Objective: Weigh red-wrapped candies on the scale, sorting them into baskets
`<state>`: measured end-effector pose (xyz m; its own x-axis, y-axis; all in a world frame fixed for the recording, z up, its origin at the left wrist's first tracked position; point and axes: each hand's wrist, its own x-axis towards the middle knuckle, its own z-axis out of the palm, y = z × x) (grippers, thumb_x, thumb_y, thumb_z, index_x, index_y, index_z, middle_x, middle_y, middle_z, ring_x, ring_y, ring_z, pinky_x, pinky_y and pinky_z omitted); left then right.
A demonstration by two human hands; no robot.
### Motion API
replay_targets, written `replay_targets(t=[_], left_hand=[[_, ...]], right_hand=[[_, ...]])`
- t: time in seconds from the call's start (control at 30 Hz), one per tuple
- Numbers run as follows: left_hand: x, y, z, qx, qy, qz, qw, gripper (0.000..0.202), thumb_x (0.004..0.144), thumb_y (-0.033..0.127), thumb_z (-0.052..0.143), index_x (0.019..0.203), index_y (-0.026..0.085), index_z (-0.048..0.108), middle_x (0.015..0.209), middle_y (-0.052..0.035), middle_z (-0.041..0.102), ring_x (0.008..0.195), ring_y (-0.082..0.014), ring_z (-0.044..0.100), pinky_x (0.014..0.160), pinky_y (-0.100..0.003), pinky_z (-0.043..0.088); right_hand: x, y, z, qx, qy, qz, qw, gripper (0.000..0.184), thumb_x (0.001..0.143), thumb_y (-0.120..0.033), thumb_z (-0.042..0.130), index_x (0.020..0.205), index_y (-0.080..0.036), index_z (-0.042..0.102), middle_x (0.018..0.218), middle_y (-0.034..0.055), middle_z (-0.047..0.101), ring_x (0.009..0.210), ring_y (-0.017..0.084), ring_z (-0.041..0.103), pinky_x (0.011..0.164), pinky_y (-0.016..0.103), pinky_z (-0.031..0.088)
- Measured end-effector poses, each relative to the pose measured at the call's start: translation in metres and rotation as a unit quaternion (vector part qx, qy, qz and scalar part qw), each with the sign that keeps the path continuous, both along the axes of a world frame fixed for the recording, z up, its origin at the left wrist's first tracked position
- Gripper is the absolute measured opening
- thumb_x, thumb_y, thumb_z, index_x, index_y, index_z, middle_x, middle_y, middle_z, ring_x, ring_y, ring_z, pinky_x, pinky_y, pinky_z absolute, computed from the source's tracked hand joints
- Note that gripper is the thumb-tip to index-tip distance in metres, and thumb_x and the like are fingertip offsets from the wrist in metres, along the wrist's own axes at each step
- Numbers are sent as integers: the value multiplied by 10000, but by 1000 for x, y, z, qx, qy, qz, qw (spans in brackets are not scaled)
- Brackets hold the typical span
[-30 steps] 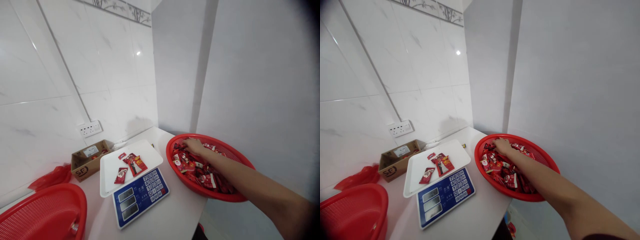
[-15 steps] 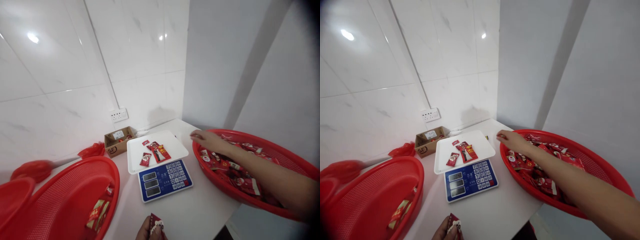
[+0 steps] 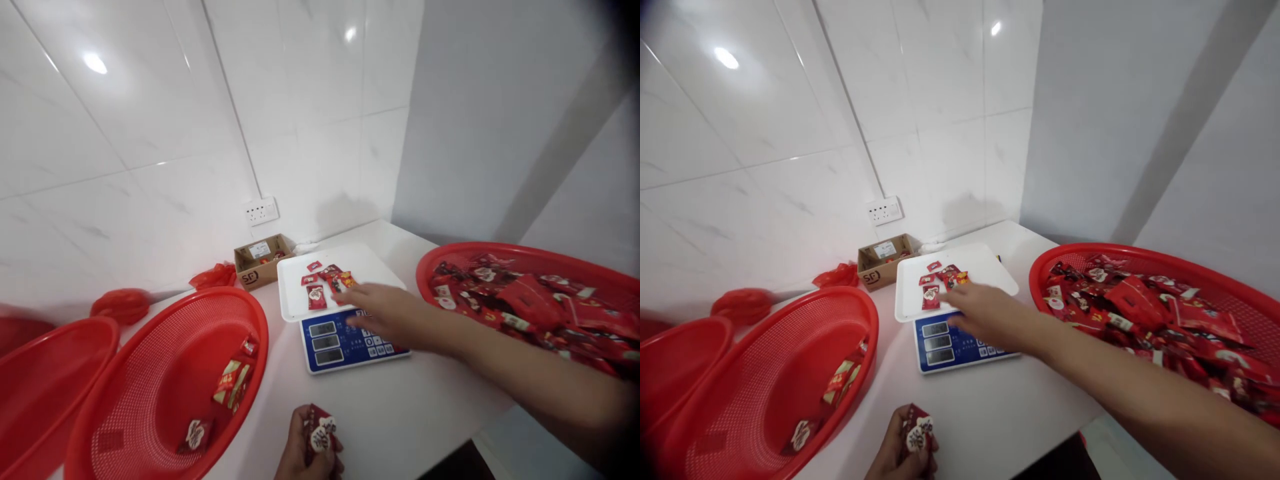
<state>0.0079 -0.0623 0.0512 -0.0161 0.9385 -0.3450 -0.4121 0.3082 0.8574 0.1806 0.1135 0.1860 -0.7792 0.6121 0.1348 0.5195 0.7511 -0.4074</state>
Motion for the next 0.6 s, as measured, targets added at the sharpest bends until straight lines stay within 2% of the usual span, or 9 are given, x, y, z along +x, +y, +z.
replay_targets(t=[0.07, 0.13, 0.2, 0.3, 0.4, 0.47, 0.53, 0.57, 0.6], left_hand=[[6, -1, 3, 10, 19, -45, 999, 539, 516, 476, 781, 833, 194, 448, 721, -6, 621, 511, -82, 524, 505, -205, 346], [16, 1, 5, 19, 16, -96, 995, 498, 523, 452, 782, 787, 185, 454, 745, -21, 634, 547, -84, 531, 535, -207, 341], [28, 5, 5, 39, 23, -114, 992, 462, 550, 447, 761, 789, 180, 469, 780, -40, 647, 618, -113, 560, 584, -223, 358], [42, 8, 6, 59, 80, -106, 989, 399, 616, 400, 719, 823, 191, 450, 761, -36, 661, 631, -132, 567, 591, -230, 370], [44, 7, 19, 61, 173, -130, 974, 332, 633, 302, 700, 856, 200, 477, 707, -16, 667, 570, -132, 549, 541, -222, 376], [34, 7, 40, 97, 299, -101, 944, 242, 663, 274, 666, 872, 198, 571, 804, -49, 682, 672, -174, 586, 622, -258, 429], [12, 10, 67, 140, 451, -27, 881, 223, 717, 288, 617, 927, 213, 629, 968, -78, 668, 867, -223, 593, 788, -306, 434], [-3, 14, 81, 146, 513, -1, 846, 237, 753, 308, 577, 968, 218, 621, 1043, -80, 649, 959, -234, 577, 859, -326, 415], [-19, 18, 93, 149, 575, -1, 805, 280, 776, 331, 543, 1024, 213, 596, 1098, -86, 625, 1016, -243, 557, 890, -349, 405]], right_hand=[[12, -37, -15, -106, -1, 34, 994, 393, 823, -361, 492, 1203, -268, 532, 1188, 61, 581, 1069, 227, 526, 917, 354, 391], [17, -71, -36, -194, -11, 29, 981, 412, 793, -369, 533, 1197, -287, 537, 1168, 54, 600, 1054, 230, 541, 903, 347, 404], [18, -96, -58, -253, -7, 14, 967, 439, 745, -323, 586, 1181, -308, 541, 1147, 43, 613, 1029, 226, 556, 885, 332, 416], [19, -114, -80, -299, 33, -39, 953, 322, 751, -275, 543, 1068, -307, 593, 1066, 26, 648, 961, 201, 586, 832, 299, 444], [37, -113, -85, -304, 48, -83, 948, 182, 786, -357, 488, 892, -311, 629, 929, 17, 682, 860, 203, 615, 751, 300, 476], [60, -106, -84, -270, 66, -133, 952, 203, 784, -445, 476, 867, -333, 624, 898, 20, 687, 831, 220, 623, 720, 321, 491], [90, -95, -85, -194, 107, -232, 947, 243, 762, -519, 474, 897, -369, 609, 916, 23, 686, 842, 245, 627, 701, 352, 506], [106, -88, -87, -143, 131, -295, 936, 262, 747, -542, 479, 927, -391, 596, 941, 22, 683, 864, 258, 626, 696, 367, 512], [120, -80, -89, -95, 149, -351, 920, 272, 737, -554, 483, 952, -417, 579, 971, 17, 680, 890, 266, 624, 686, 373, 518]])
